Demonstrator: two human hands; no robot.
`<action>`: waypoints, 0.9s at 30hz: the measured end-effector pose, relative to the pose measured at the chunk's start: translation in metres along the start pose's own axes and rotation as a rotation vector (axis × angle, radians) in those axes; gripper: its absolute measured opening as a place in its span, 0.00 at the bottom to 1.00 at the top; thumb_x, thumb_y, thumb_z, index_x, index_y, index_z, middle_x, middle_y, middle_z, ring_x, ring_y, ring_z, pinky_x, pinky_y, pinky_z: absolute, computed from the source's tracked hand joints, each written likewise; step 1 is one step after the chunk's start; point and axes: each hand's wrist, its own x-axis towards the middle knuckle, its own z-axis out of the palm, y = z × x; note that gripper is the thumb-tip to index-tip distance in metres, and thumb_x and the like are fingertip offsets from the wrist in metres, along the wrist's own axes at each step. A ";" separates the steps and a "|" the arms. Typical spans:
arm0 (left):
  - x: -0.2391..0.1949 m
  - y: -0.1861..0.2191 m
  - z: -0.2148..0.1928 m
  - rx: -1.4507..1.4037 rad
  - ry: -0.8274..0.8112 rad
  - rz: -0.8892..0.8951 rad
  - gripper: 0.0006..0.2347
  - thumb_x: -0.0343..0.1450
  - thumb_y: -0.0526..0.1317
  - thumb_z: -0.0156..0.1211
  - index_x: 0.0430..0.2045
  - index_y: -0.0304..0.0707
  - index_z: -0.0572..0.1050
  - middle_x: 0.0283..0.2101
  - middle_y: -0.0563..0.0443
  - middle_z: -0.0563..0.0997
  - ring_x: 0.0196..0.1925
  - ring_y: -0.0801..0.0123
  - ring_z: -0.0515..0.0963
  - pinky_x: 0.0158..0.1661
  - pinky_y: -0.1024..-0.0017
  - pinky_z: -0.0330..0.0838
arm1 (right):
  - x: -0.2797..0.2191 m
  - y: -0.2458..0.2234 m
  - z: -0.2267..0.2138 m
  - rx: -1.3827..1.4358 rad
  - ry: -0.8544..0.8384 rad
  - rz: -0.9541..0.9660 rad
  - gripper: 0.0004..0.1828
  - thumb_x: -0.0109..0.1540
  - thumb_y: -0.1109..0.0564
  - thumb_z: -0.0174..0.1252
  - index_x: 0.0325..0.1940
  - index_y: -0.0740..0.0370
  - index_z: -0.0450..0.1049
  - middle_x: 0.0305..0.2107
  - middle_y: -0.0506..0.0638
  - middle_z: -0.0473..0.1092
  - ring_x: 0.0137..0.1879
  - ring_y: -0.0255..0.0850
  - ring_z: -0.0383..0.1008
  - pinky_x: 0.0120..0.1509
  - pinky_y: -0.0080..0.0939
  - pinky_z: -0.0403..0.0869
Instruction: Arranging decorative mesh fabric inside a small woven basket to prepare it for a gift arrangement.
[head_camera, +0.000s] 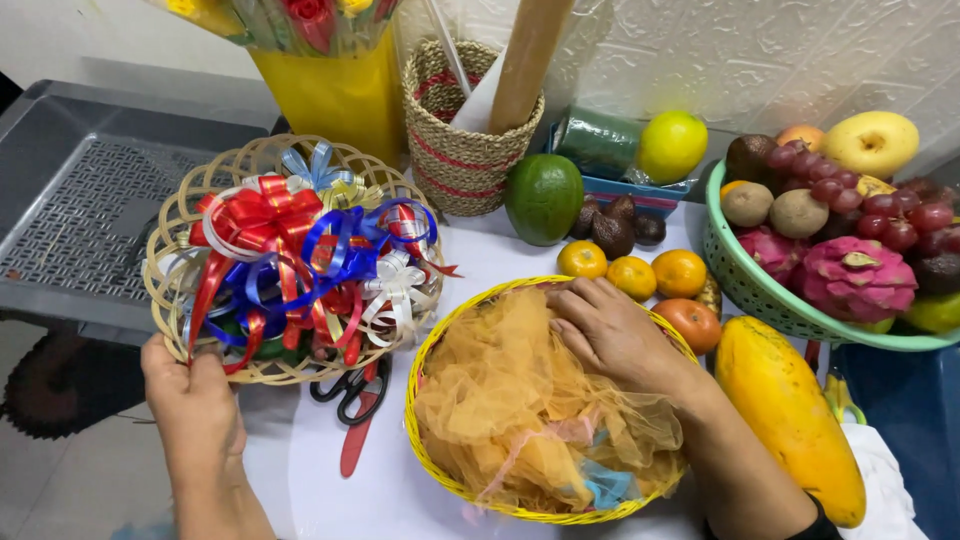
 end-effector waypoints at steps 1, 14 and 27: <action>0.002 0.001 0.000 -0.091 -0.021 -0.031 0.17 0.72 0.29 0.43 0.56 0.33 0.64 0.52 0.41 0.75 0.50 0.62 0.76 0.47 0.65 0.75 | 0.000 0.000 -0.001 0.004 -0.003 0.000 0.16 0.71 0.49 0.44 0.55 0.59 0.70 0.43 0.53 0.67 0.47 0.49 0.67 0.50 0.50 0.66; -0.006 0.060 -0.001 -0.316 0.027 -0.189 0.19 0.69 0.28 0.39 0.53 0.48 0.67 0.42 0.50 0.77 0.40 0.65 0.81 0.30 0.57 0.81 | 0.001 0.001 -0.002 0.028 -0.030 -0.004 0.17 0.70 0.49 0.44 0.57 0.59 0.70 0.46 0.54 0.68 0.51 0.50 0.67 0.55 0.50 0.66; 0.046 0.009 -0.031 -0.194 0.196 -0.056 0.13 0.70 0.30 0.46 0.46 0.47 0.67 0.45 0.57 0.78 0.42 0.77 0.81 0.35 0.75 0.81 | 0.002 -0.003 -0.005 0.057 -0.030 0.012 0.17 0.71 0.49 0.43 0.56 0.60 0.69 0.43 0.54 0.67 0.47 0.49 0.66 0.52 0.50 0.66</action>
